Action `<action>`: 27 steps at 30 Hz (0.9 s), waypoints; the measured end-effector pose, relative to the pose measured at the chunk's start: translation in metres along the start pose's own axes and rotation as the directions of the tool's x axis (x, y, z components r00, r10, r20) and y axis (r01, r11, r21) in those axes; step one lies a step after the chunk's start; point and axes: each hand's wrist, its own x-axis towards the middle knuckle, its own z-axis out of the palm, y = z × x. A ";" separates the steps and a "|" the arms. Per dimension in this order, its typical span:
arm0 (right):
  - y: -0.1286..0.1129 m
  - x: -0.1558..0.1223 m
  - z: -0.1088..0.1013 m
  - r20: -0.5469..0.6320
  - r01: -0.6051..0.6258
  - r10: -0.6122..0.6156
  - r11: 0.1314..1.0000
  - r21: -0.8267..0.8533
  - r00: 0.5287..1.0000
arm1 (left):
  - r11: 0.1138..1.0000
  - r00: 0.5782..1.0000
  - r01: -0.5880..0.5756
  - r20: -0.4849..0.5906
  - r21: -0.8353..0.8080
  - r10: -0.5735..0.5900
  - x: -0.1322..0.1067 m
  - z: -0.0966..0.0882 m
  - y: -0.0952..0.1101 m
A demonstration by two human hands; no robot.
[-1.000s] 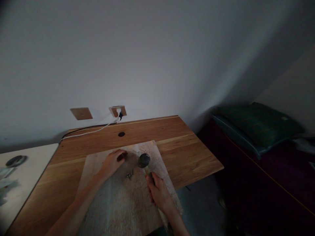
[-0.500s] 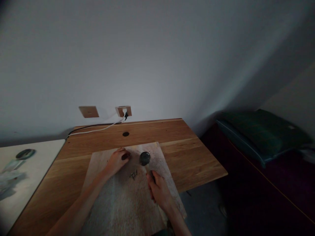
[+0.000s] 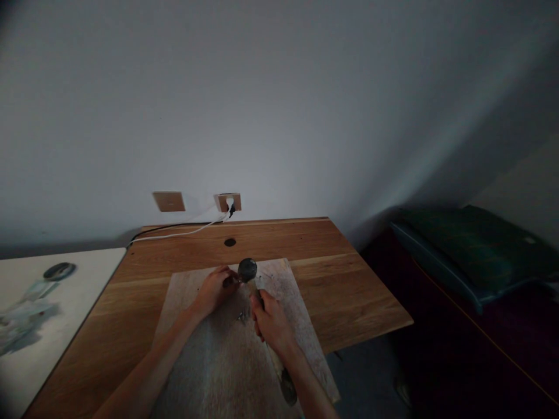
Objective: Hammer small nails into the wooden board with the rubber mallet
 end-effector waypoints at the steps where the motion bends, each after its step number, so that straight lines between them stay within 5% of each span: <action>1: 0.001 0.000 0.000 -0.005 -0.003 0.003 1.000 -0.001 1.000 | 1.000 1.000 -0.003 0.000 -0.011 0.003 0.000 0.000 0.000; 8: 0.005 0.003 -0.003 0.015 0.015 -0.015 1.000 0.003 1.000 | 0.998 0.999 -0.050 0.015 -0.030 0.050 0.000 0.000 -0.001; 27: 0.002 0.002 0.003 0.028 -0.008 0.009 1.000 -0.027 1.000 | 0.998 0.998 0.047 0.035 0.041 -0.048 0.000 -0.002 0.004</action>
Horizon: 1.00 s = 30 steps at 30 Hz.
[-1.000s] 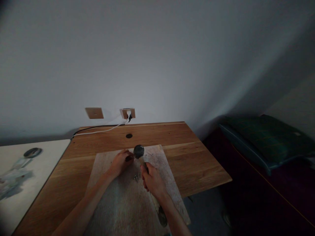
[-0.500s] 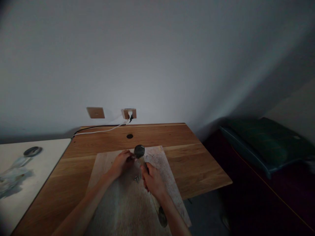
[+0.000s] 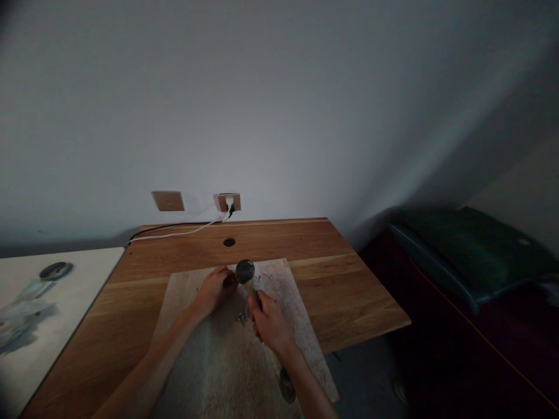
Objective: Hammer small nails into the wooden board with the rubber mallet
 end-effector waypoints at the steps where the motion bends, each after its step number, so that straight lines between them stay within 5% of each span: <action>1: 0.000 0.001 0.000 0.000 -0.002 0.002 1.000 0.003 1.000 | 1.000 1.000 0.000 0.002 0.000 0.000 0.000 0.000 0.000; 12: 0.021 -0.028 -0.020 -0.016 -0.035 0.036 0.997 0.068 0.999 | 0.999 0.999 -0.035 -0.020 0.022 0.035 -0.009 -0.006 0.009; 16: 0.039 -0.041 -0.027 -0.022 -0.061 0.061 0.998 0.027 0.998 | 0.976 0.960 -0.211 0.198 0.058 0.196 -0.034 -0.021 0.031; 19: 0.047 -0.042 -0.026 -0.039 -0.064 0.065 0.998 0.025 0.997 | 0.960 0.922 -0.258 0.323 0.105 0.213 -0.049 -0.027 0.043; 30: 0.057 -0.040 -0.024 -0.058 -0.063 0.066 0.996 0.067 0.996 | 0.960 0.915 -0.220 0.377 0.174 0.141 -0.056 -0.028 0.038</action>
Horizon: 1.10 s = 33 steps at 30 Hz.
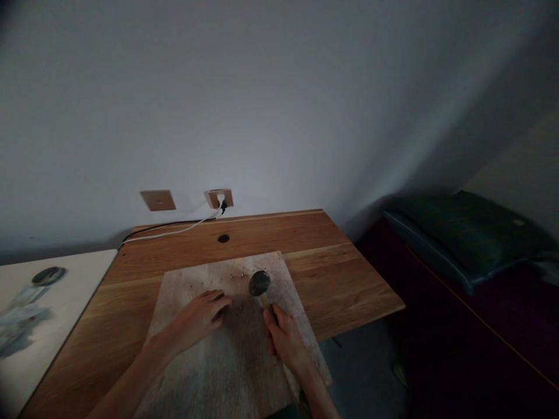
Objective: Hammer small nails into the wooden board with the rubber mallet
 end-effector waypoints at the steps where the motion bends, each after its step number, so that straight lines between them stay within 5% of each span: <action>1: 0.000 0.000 0.000 -0.001 0.001 -0.001 1.000 0.003 1.000 | 1.000 1.000 0.014 -0.011 -0.006 -0.014 -0.001 -0.002 -0.004; 11: -0.003 -0.001 0.000 0.006 -0.032 0.032 0.999 0.025 0.999 | 0.964 0.927 0.111 -0.324 -0.241 -0.187 0.021 -0.008 -0.046; 19: -0.001 -0.001 0.000 0.006 -0.018 0.018 0.999 0.043 1.000 | 0.981 0.919 0.138 -0.352 -0.134 -0.177 0.029 0.001 -0.053; 26: -0.003 -0.001 -0.001 0.000 -0.006 0.006 1.000 0.017 1.000 | 0.995 0.953 0.098 -0.288 -0.011 -0.097 0.027 -0.007 -0.049; 33: -0.005 -0.001 0.001 -0.001 -0.028 0.028 0.999 0.033 1.000 | 0.979 0.923 0.121 -0.345 -0.165 -0.172 0.032 0.002 -0.049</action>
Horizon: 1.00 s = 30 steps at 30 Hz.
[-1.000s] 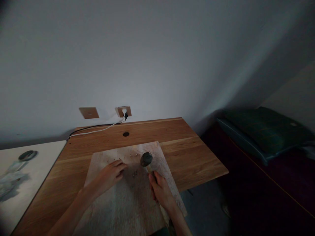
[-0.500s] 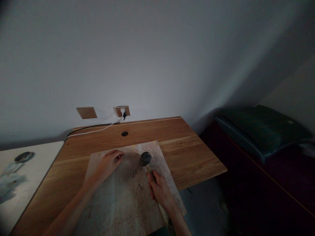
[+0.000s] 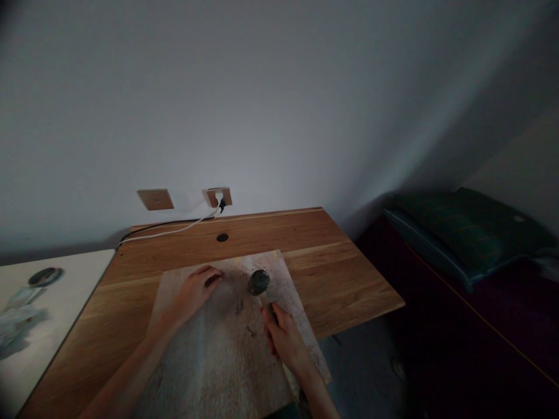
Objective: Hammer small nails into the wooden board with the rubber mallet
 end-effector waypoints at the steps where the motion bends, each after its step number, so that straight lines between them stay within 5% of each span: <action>1: 0.000 0.000 0.000 0.000 0.005 -0.005 1.000 0.004 1.000 | 0.999 1.000 0.008 -0.019 -0.033 -0.009 0.000 0.002 -0.002; 8: -0.010 -0.001 0.001 0.019 0.056 -0.056 0.998 -0.003 0.998 | 0.984 0.995 0.083 -0.043 -0.160 -0.091 -0.001 0.006 -0.011; 19: -0.065 0.027 0.037 0.126 0.150 -0.141 0.986 -0.069 0.982 | 0.996 0.996 0.049 -0.066 -0.080 -0.054 0.001 0.004 -0.015; 30: -0.059 0.039 0.053 0.095 0.158 -0.145 0.975 -0.157 0.985 | 0.997 0.998 0.030 -0.060 -0.071 -0.034 -0.002 0.009 -0.019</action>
